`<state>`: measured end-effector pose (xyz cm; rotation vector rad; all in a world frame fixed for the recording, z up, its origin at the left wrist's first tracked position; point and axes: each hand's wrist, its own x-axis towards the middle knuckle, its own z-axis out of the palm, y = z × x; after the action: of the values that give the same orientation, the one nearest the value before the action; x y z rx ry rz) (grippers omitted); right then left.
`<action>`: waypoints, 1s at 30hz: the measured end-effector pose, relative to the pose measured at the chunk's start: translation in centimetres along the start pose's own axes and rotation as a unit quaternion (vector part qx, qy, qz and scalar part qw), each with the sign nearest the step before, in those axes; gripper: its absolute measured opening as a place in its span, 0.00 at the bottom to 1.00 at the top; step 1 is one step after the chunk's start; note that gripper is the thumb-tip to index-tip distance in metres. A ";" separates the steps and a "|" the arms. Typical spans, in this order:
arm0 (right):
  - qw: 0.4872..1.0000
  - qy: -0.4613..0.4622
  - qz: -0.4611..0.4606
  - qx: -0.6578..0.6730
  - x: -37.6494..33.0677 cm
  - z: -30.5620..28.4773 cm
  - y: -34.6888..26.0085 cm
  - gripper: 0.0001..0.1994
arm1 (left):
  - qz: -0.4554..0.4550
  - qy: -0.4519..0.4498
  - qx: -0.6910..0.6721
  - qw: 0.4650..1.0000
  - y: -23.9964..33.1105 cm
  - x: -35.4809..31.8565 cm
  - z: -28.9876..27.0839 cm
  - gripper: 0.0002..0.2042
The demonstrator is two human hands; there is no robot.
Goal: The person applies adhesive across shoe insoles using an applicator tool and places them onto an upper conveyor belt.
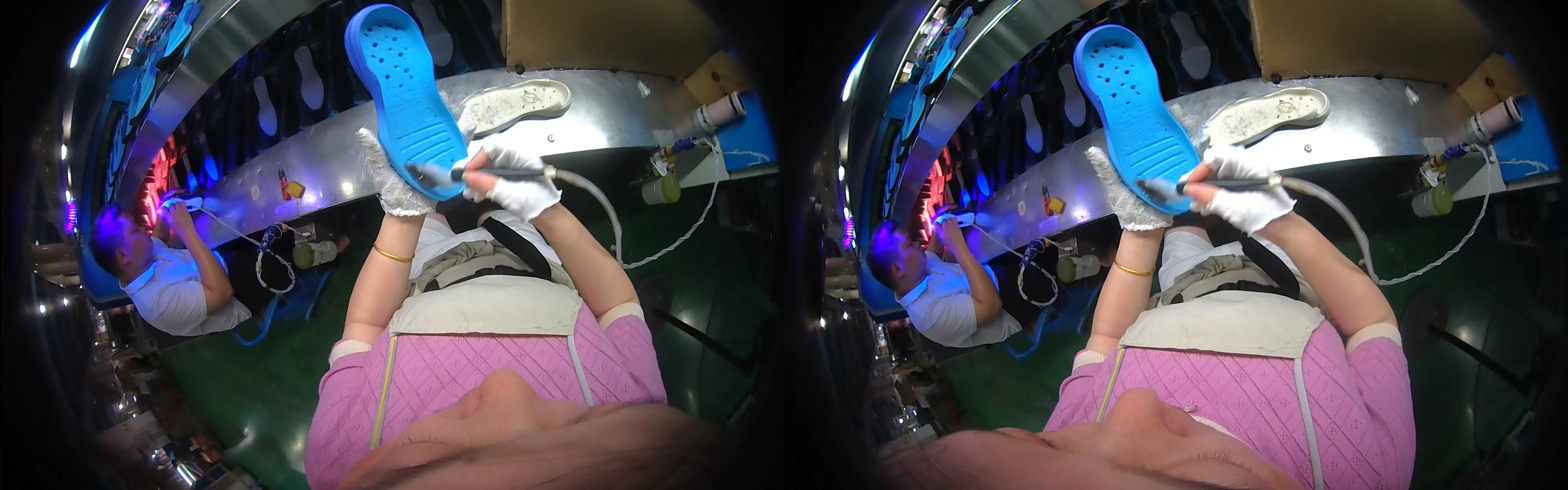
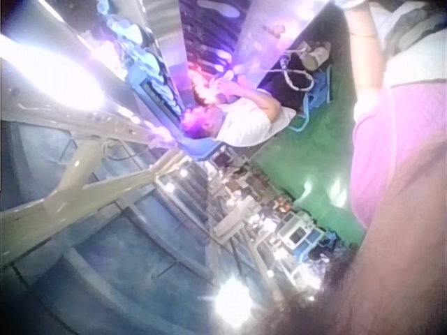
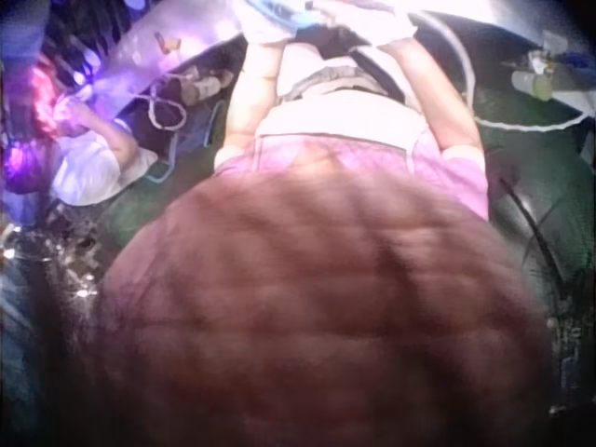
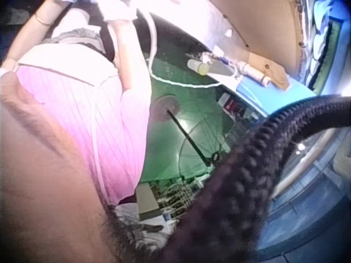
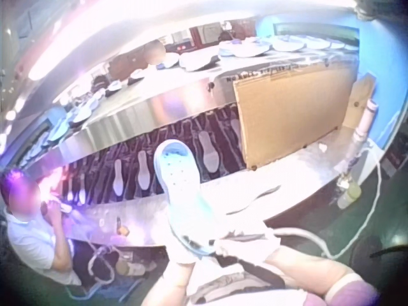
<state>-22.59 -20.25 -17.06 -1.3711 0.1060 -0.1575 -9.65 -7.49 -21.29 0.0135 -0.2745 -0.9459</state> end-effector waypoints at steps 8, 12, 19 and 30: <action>0.962 0.012 -0.225 -0.152 -0.4 2.0 0.9 0.05 | 0.070 0.067 0.159 0.982 0.1 0.7 1.8 0.40; 0.983 0.001 0.072 0.169 1.1 0.0 0.5 0.06 | 0.125 0.096 0.166 0.973 0.6 0.7 2.1 0.37; 0.995 -0.054 -0.074 -0.026 0.5 0.8 1.6 0.05 | 0.088 0.095 0.231 0.964 2.0 0.9 2.2 0.41; 0.999 -0.046 0.015 -0.011 -0.2 -0.2 1.8 0.04 | 0.043 0.085 0.271 0.958 4.1 3.0 3.0 0.41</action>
<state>-22.70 -20.08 -18.86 -1.3963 0.0517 -0.0686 -5.47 -7.17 -17.18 0.5817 -0.3642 -0.7540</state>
